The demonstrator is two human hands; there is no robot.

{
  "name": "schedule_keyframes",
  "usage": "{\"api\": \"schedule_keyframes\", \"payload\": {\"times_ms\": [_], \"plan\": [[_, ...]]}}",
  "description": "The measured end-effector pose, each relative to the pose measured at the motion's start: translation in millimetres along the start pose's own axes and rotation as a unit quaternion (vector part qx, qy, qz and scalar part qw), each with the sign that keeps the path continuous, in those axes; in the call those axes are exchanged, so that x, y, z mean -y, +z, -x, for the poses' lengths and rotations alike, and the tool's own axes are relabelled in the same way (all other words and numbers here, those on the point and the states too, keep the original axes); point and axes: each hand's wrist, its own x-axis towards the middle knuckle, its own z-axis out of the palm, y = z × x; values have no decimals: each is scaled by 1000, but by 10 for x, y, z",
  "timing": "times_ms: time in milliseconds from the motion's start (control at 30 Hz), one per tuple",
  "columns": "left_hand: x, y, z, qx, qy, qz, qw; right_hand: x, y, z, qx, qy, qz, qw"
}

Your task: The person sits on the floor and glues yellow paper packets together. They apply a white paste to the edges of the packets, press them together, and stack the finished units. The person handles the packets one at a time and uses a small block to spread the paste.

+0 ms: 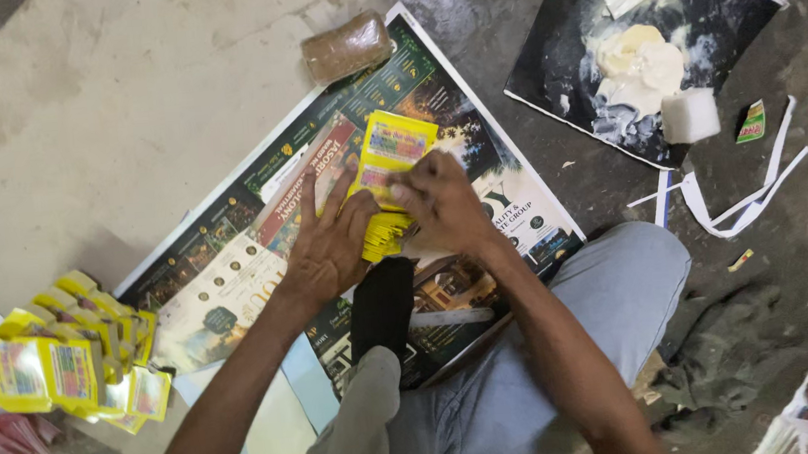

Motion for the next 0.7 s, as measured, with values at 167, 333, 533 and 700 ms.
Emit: {"api": "schedule_keyframes", "payload": {"times_ms": [167, 333, 533, 700], "plan": [[7, -27, 19, -8, 5, -6, 1000, 48, 33, 7, -16, -23, 120, 992], [17, -30, 20, 26, -8, -9, 1000, 73, 20, -22, -10, -34, 89, 995], [12, -30, 41, -38, 4, 12, 999, 182, 52, -18, -39, 17, 103, 994], [41, -14, 61, -71, 9, -28, 997, 296, 231, 101, -117, 23, -77, 990]]}}
